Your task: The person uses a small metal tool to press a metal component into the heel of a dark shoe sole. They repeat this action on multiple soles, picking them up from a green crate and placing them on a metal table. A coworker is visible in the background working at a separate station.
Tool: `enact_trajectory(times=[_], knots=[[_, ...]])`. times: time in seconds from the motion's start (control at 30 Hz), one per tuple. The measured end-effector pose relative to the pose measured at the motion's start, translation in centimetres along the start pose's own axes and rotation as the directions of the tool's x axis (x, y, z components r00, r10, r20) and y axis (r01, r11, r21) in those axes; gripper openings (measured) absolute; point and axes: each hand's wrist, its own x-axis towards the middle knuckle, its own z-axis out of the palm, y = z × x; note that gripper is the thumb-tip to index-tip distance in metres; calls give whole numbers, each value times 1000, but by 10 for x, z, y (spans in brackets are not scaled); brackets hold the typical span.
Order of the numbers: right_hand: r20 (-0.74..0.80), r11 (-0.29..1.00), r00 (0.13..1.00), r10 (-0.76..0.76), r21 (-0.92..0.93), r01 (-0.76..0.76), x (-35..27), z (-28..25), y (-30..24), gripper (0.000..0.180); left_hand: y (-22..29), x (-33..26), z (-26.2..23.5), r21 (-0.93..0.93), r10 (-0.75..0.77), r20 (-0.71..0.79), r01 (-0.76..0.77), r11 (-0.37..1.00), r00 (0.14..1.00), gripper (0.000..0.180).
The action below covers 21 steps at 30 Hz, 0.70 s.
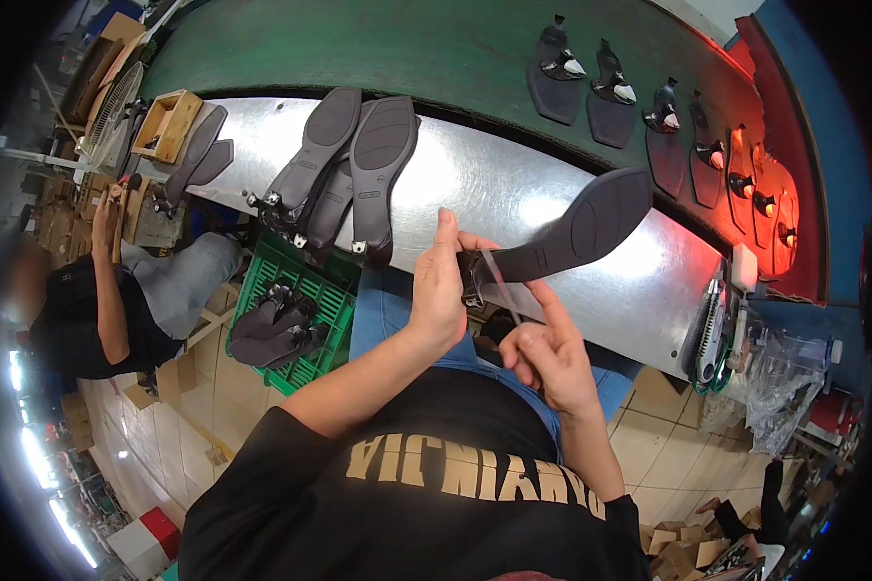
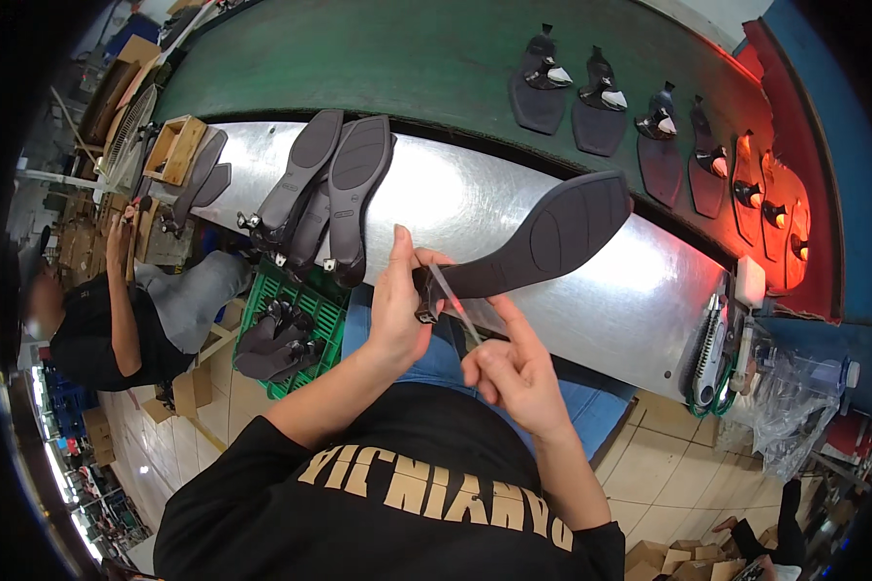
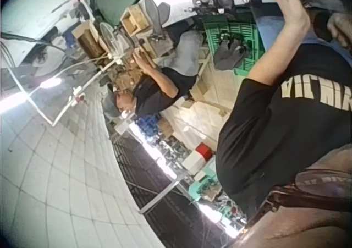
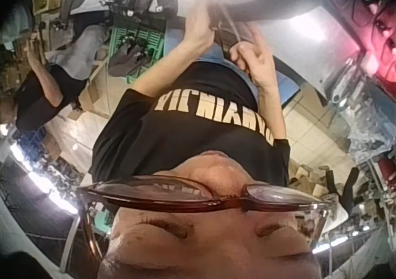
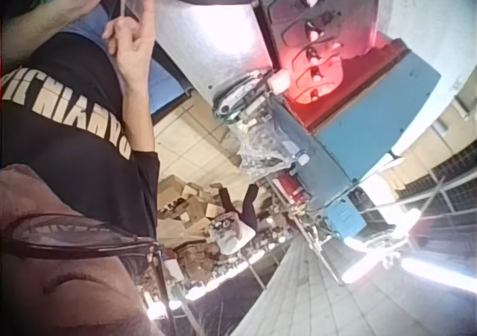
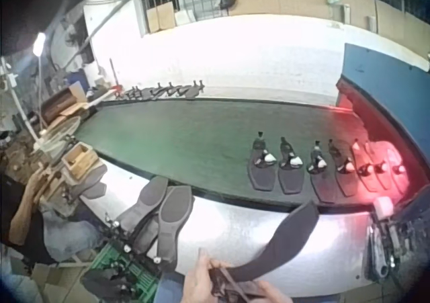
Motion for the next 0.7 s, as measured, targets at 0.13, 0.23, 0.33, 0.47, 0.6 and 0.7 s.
enact_trajectory(times=[0.13,0.23,0.33,0.47,0.6,0.7], knots=[[25,991,995,93,98,-95,0,14,7,61,0,0,-2,116,145,52,-150,982,988,75],[-28,979,996,89,186,-82,-1,18,14,53,-5,2,-5,130,176,59,-183,975,983,79],[-12,923,995,103,373,-91,2,10,8,41,-5,4,-10,167,199,81,-210,963,977,84],[-84,991,996,-15,-134,4,-1,8,-3,31,3,3,-13,155,226,85,-237,959,970,95],[24,407,802,-597,-852,329,2,12,3,24,8,2,-20,271,252,148,-285,920,956,106],[65,284,731,-679,-896,343,6,16,12,21,13,0,-16,308,299,181,-343,887,937,109]])
